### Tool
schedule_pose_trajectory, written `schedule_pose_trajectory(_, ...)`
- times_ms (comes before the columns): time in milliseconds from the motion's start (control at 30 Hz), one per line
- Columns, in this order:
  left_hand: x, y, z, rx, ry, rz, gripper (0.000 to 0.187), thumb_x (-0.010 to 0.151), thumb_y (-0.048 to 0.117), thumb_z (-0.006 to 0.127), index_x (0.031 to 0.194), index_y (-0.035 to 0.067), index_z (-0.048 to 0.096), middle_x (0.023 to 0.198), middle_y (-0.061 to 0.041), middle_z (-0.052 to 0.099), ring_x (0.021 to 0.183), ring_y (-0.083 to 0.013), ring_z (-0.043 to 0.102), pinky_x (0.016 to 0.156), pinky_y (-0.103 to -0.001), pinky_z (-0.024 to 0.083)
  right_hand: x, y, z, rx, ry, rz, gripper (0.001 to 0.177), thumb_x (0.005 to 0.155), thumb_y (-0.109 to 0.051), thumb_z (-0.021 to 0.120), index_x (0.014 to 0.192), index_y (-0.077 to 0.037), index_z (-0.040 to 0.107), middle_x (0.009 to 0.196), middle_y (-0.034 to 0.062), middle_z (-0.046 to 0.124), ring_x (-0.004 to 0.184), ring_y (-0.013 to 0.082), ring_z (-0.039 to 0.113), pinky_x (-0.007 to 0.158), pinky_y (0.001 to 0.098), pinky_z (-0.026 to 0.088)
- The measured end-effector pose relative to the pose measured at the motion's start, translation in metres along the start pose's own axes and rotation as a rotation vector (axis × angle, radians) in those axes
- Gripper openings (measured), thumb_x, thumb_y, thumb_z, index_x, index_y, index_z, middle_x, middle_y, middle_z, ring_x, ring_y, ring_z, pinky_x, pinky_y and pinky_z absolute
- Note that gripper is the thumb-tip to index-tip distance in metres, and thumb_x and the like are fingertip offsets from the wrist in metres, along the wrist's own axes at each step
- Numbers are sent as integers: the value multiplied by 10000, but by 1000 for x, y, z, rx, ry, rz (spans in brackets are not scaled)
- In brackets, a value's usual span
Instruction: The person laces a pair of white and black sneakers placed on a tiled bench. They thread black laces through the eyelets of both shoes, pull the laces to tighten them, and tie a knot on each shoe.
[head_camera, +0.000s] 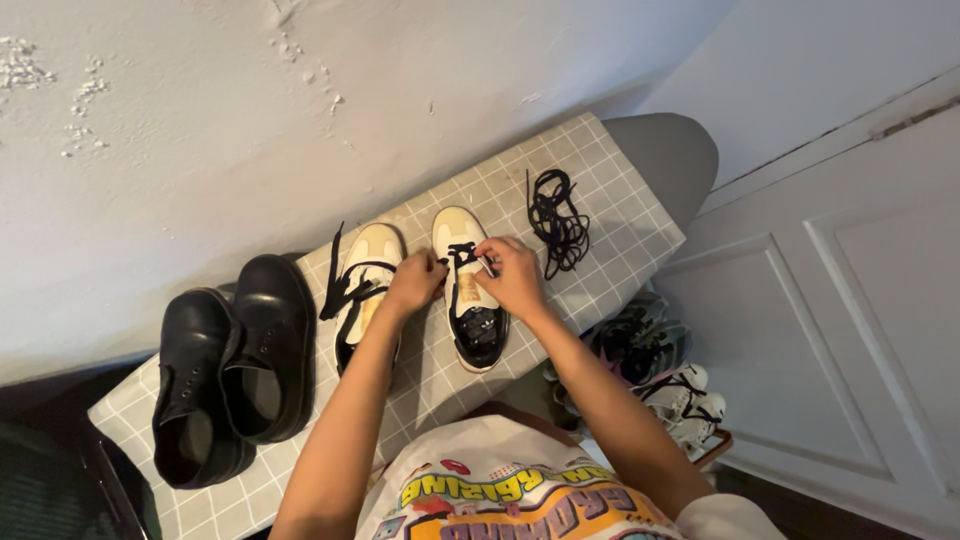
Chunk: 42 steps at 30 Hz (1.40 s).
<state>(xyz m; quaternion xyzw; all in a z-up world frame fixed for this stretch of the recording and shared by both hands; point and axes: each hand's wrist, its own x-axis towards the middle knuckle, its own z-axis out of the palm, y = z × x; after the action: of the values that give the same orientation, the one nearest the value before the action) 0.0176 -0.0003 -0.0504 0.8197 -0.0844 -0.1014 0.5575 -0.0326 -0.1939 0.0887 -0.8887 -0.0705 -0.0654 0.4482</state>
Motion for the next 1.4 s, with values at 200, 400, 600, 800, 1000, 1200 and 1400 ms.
schedule_pose_trajectory(200,-14,47,-14,219,137,262,129,837,99,668,909,-2,635,915,-243,668,970,-437,587,877,-480,474,-9,1,3,-67,97,-27,268,779,7,717,1044,-30,706,996,148,757,919,272,757,776,352,590)
schedule_pose_trajectory(400,-5,45,-30,-99,-100,-54,179,922,195,646,869,37,713,832,-81,716,839,-239,633,811,-379,507,-12,12,11,8,148,6,264,831,30,650,1092,-8,664,1015,166,762,977,288,767,852,358,589)
schedule_pose_trajectory(600,-9,55,-51,-511,-288,-288,242,980,221,645,882,19,737,773,12,655,668,-90,543,643,-258,464,-15,25,15,-7,166,76,247,855,23,652,1098,-22,655,976,160,771,930,276,781,812,348,597)
schedule_pose_trajectory(800,-8,56,-58,-251,-294,-237,172,948,187,671,890,34,725,668,-9,615,576,-98,524,536,-264,417,-17,10,14,-13,102,61,326,760,-6,747,1073,-34,663,957,156,766,916,280,784,803,340,607)
schedule_pose_trajectory(1000,-9,82,-69,-299,-259,-228,299,999,257,643,806,30,664,657,4,597,580,-94,534,563,-265,446,-24,-17,2,-212,9,104,451,691,-31,810,1116,-60,660,970,173,762,909,328,750,784,392,586)
schedule_pose_trajectory(1200,-15,127,-85,-449,-208,-141,270,988,257,668,841,31,691,757,-3,637,686,-102,573,688,-270,467,-30,-7,2,-239,-5,146,389,804,-59,766,1180,-77,669,1012,186,761,956,350,747,831,405,586)
schedule_pose_trajectory(1400,-26,191,-108,-400,-175,160,394,1010,305,641,752,8,655,1131,-14,726,1051,-104,612,976,-252,434,-23,-8,-3,-96,15,-43,420,822,-106,806,1199,-26,641,1080,193,751,1026,313,748,880,378,589)
